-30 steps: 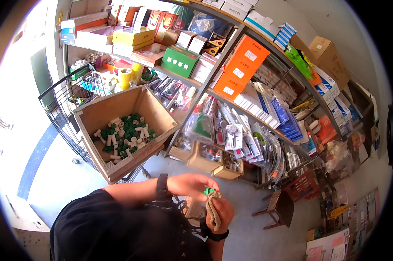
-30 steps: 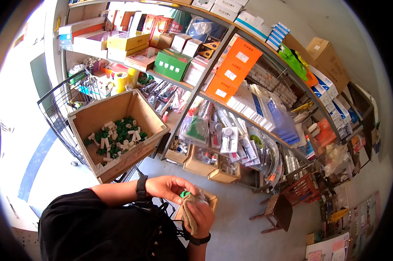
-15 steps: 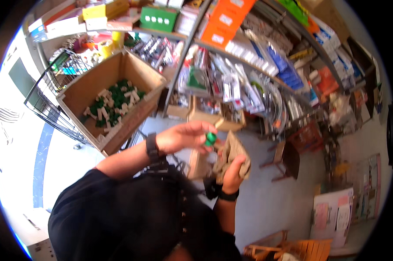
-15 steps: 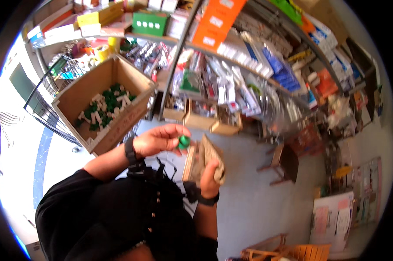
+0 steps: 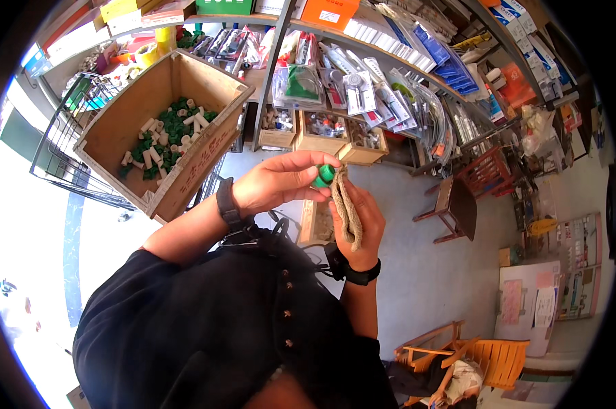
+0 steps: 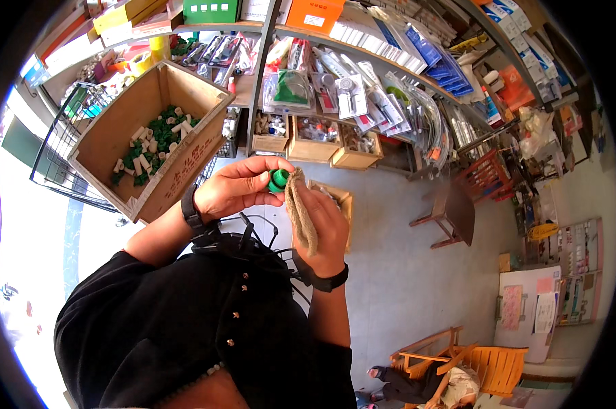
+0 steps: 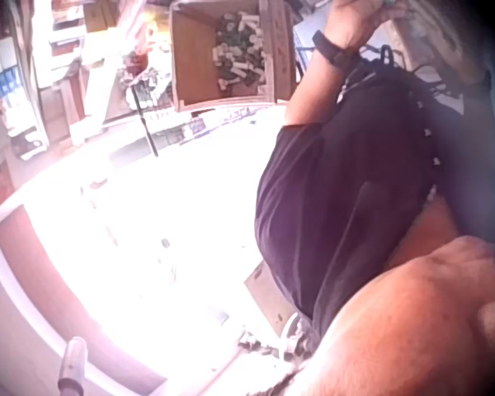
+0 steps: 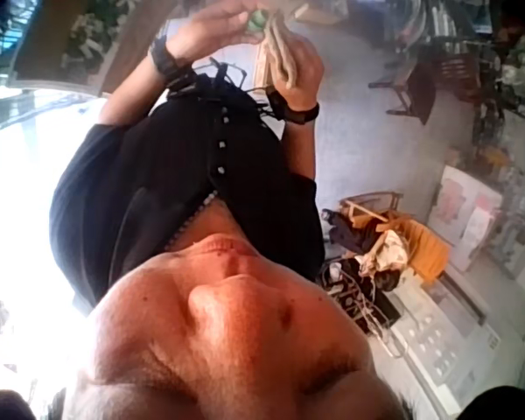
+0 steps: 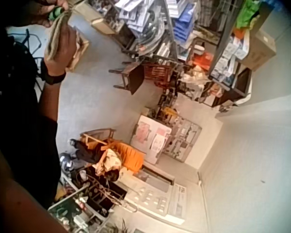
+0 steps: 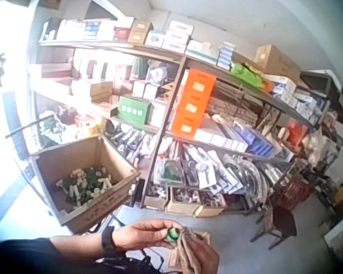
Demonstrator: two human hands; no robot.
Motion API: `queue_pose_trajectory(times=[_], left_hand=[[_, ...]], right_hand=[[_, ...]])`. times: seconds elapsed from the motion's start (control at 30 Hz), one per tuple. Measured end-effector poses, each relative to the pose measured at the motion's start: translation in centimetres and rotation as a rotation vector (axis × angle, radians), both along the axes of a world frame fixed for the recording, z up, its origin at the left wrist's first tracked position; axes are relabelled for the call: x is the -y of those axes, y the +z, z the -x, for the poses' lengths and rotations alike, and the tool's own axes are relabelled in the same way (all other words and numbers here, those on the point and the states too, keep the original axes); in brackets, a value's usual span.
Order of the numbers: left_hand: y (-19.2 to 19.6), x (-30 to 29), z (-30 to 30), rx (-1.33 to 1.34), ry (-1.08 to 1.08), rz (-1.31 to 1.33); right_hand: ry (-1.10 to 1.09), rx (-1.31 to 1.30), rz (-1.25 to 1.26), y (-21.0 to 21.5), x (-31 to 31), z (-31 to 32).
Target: The person cleans small green and white plastic caps and cylinders using a cloth and then places them into a wooden crate.
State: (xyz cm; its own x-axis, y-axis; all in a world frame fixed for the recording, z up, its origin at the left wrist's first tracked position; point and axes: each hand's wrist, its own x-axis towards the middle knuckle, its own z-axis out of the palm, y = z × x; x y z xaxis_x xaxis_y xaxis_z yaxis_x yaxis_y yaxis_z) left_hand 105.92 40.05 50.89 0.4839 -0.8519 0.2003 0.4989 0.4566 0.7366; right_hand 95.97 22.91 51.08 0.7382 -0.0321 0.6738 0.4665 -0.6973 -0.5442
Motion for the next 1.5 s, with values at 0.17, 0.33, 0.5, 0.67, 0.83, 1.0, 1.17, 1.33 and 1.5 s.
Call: queue_pose_trajectory(times=[0.17, 0.33, 0.5, 0.67, 0.83, 1.0, 1.17, 1.33, 1.5], left_hand=[[0.7, 0.0, 0.2, -0.048, 0.011, -0.049], [-0.4, -0.3, -0.4, 0.183, 0.034, -0.025], [-0.9, -0.5, -0.5, 0.064, 0.029, -0.001], [-0.6, -0.6, -0.8, -0.037, -0.028, 0.029], [-0.8, -0.2, -0.6, 0.043, -0.040, -0.005], [-1.5, -0.2, -1.2, 0.183, 0.010, -0.044], [-1.5, -0.5, -1.3, 0.044, -0.017, 0.002], [-1.1, 0.2, -1.1, 0.021, -0.043, -0.082], [-1.8, 0.0, -1.4, 0.242, -0.083, -0.045]], right_hand=[[0.028, 0.148, 0.041, 0.8, -0.3, -0.2], [0.060, 0.154, 0.117, -0.2, -0.3, -0.7], [0.074, 0.132, 0.079, -0.6, 0.7, -0.5], [-0.014, 0.156, 0.057, -0.2, 0.7, -0.4], [0.044, 0.181, 0.093, -0.2, -0.4, -0.9], [0.038, 0.184, 0.225, -0.4, 0.2, -0.8], [-0.022, 0.100, 0.174, 0.3, 0.7, -0.3], [0.005, 0.195, 0.152, -0.3, 0.6, -0.4], [0.059, 0.183, 0.187, -0.7, 0.2, -0.7]])
